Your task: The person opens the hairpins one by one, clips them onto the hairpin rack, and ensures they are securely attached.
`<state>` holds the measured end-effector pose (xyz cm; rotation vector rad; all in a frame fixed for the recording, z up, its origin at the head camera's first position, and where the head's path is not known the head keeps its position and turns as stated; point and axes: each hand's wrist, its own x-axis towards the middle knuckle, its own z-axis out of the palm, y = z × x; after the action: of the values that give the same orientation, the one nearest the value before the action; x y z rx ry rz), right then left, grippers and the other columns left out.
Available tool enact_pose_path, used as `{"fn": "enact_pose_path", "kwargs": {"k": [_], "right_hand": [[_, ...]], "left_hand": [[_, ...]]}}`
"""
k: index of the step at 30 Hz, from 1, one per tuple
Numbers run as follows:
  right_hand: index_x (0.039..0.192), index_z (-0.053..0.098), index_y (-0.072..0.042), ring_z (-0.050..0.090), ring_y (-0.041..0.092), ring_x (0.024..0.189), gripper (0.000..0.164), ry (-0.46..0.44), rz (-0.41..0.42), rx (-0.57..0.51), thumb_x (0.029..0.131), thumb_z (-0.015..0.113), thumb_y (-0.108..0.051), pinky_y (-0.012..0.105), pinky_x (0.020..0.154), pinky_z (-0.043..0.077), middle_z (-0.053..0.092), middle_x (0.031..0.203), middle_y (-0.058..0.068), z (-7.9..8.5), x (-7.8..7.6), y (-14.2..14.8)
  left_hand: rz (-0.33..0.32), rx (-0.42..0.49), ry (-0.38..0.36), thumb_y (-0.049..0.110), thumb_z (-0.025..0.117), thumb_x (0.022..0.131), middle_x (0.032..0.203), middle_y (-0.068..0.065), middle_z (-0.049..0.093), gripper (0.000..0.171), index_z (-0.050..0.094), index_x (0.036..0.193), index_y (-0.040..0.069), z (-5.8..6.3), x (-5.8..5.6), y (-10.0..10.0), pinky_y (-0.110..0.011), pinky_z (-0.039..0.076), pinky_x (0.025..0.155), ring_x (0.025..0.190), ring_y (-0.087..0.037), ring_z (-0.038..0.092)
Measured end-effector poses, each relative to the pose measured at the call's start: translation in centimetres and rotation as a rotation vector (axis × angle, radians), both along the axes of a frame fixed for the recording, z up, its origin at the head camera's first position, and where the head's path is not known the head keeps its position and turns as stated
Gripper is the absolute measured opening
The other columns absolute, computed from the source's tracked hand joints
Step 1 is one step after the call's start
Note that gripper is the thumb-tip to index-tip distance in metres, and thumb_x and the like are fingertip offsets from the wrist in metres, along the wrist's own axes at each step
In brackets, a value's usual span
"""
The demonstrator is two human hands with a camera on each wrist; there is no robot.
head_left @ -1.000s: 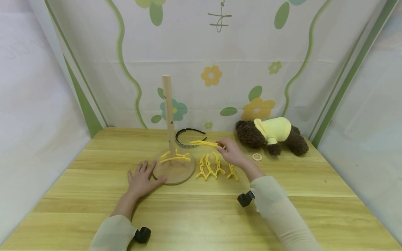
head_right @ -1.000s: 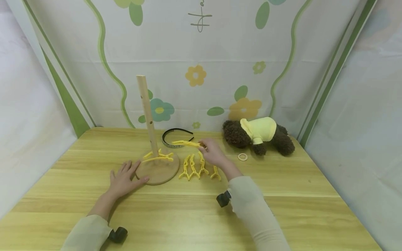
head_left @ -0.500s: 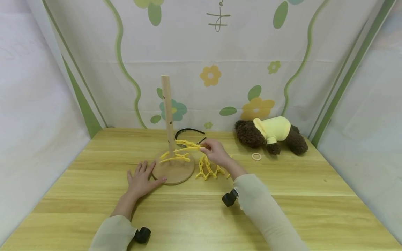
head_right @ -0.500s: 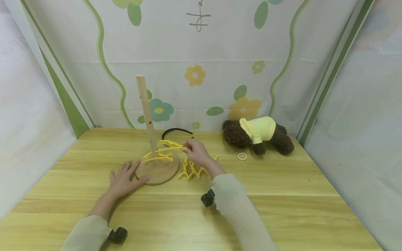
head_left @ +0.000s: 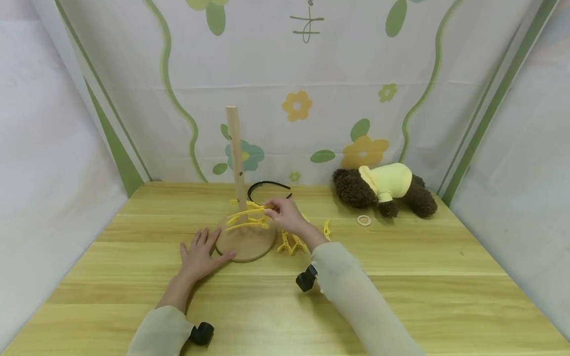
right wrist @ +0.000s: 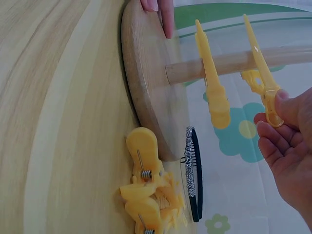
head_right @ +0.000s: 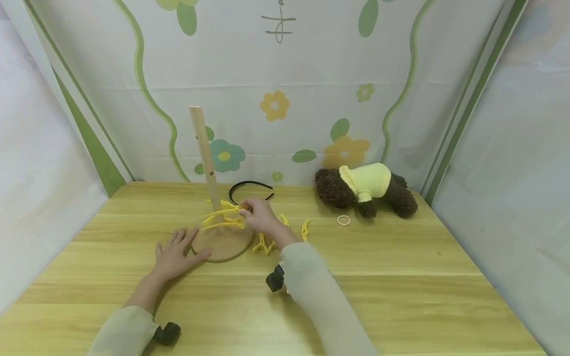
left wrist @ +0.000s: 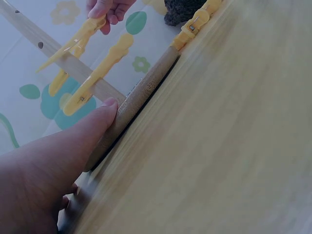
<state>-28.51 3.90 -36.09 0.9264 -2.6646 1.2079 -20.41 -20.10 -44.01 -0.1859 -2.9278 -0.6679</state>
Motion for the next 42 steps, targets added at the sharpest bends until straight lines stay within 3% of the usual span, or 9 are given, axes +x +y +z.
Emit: {"fn": "enact_pose_path", "kwargs": {"k": [8, 20, 28, 33, 38, 42], "right_hand": [[0.104, 0.058, -0.001, 0.053, 0.016, 0.079, 0.022, -0.024, -0.011, 0.011, 0.085, 0.055, -0.013, 0.024, 0.067, 0.043, 0.057, 0.093, 0.007, 0.1, -0.1, -0.8], [0.112, 0.052, 0.0, 0.051, 0.016, 0.086, 0.027, -0.078, 0.051, 0.004, 0.087, 0.052, -0.009, 0.023, 0.071, 0.042, 0.053, 0.099, 0.007, 0.0, 0.6, -1.3], [0.121, 0.048, -0.004, 0.046, 0.019, 0.098, 0.039, -0.119, 0.038, 0.006, 0.085, 0.056, -0.017, 0.032, 0.079, 0.04, 0.049, 0.114, 0.007, 0.3, 0.8, -0.9], [0.126, 0.043, -0.007, 0.044, 0.022, 0.105, 0.051, -0.131, 0.01, -0.047, 0.082, 0.06, -0.026, 0.041, 0.084, 0.037, 0.048, 0.118, 0.008, 0.7, 1.1, 0.2], [0.126, 0.044, -0.012, 0.044, 0.023, 0.105, 0.052, -0.125, -0.038, -0.052, 0.081, 0.061, -0.031, 0.04, 0.082, 0.039, 0.049, 0.116, 0.004, 1.0, 1.3, 2.5], [0.125, 0.045, -0.01, 0.044, 0.024, 0.104, 0.05, -0.108, -0.051, -0.053, 0.081, 0.06, -0.028, 0.041, 0.081, 0.039, 0.049, 0.116, 0.005, 1.0, 1.4, 4.8]], "left_hand": [[-0.003, -0.006, 0.012, 0.065, 0.047, 0.073, 0.136, -0.025, 0.019, 0.086, 0.029, 0.135, 0.008, 0.2, -0.1, -0.1, -0.066, -0.005, 0.085, 0.123, -0.042, 0.009], [-0.003, 0.0, 0.012, 0.064, 0.048, 0.073, 0.136, -0.026, 0.019, 0.086, 0.03, 0.135, 0.008, 0.0, 0.0, -0.2, -0.066, -0.005, 0.084, 0.123, -0.043, 0.009], [0.0, -0.001, 0.008, 0.064, 0.048, 0.073, 0.136, -0.026, 0.019, 0.086, 0.029, 0.135, 0.008, 0.2, 0.1, -0.2, -0.066, -0.005, 0.085, 0.123, -0.042, 0.009], [-0.005, -0.006, 0.015, 0.064, 0.048, 0.073, 0.136, -0.026, 0.019, 0.085, 0.029, 0.135, 0.008, 0.3, 0.1, -0.1, -0.066, -0.004, 0.085, 0.123, -0.043, 0.01], [-0.002, -0.014, 0.016, 0.064, 0.048, 0.073, 0.136, -0.025, 0.019, 0.086, 0.028, 0.135, 0.009, 0.1, 0.2, -0.1, -0.066, -0.005, 0.085, 0.123, -0.042, 0.01], [-0.003, -0.012, 0.019, 0.064, 0.048, 0.073, 0.136, -0.026, 0.019, 0.086, 0.028, 0.135, 0.008, 0.0, 0.2, 0.0, -0.066, -0.005, 0.085, 0.123, -0.042, 0.01]]}}
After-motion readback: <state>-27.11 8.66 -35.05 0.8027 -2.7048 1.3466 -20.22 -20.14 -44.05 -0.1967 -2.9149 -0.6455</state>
